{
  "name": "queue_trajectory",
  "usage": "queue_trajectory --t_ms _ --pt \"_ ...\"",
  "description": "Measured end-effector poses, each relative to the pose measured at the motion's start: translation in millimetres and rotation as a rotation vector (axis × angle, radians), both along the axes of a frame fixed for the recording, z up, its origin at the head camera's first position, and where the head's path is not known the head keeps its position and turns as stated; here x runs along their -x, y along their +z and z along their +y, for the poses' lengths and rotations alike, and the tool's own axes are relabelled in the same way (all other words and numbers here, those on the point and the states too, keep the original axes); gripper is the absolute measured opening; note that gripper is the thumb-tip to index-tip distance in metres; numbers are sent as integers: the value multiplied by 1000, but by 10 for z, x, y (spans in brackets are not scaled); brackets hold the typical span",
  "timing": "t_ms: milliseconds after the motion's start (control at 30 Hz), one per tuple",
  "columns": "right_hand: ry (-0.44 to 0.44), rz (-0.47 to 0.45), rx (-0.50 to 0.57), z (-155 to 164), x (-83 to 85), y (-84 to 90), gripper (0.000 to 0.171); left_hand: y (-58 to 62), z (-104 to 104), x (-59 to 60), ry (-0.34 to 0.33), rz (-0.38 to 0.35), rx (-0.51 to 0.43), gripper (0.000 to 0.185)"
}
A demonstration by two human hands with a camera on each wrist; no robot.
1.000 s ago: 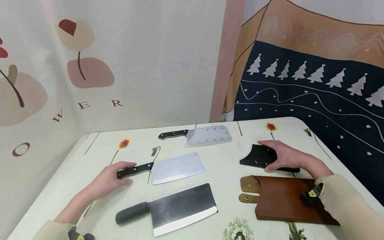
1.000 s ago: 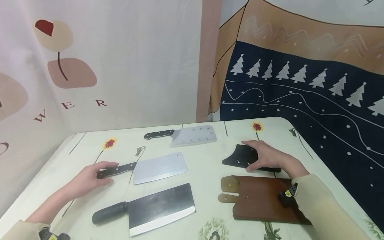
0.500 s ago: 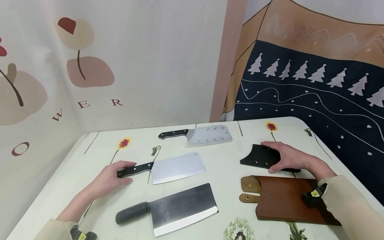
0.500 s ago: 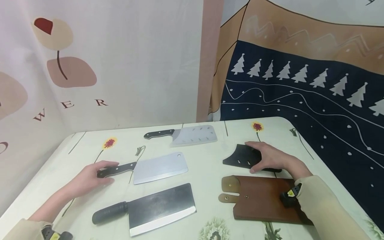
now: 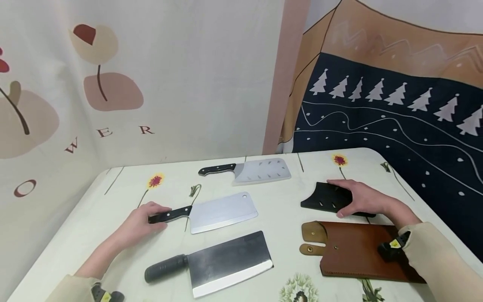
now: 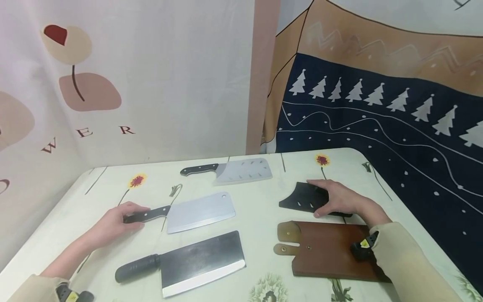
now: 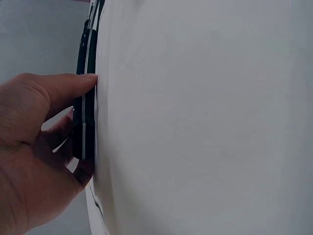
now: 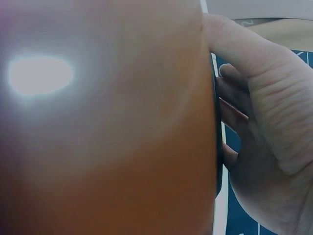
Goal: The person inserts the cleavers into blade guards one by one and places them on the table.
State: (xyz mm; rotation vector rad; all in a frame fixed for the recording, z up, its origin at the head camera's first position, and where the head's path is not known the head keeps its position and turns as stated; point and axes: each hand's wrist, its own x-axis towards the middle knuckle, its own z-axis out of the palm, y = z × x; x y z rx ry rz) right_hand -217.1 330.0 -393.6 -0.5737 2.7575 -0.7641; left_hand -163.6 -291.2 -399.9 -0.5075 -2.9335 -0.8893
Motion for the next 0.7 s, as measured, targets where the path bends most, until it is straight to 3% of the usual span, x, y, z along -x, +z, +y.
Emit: queue_trajectory --t_ms 700 --pt "-11 59 -37 -22 -9 -6 97 9 52 66 -8 -36 12 37"
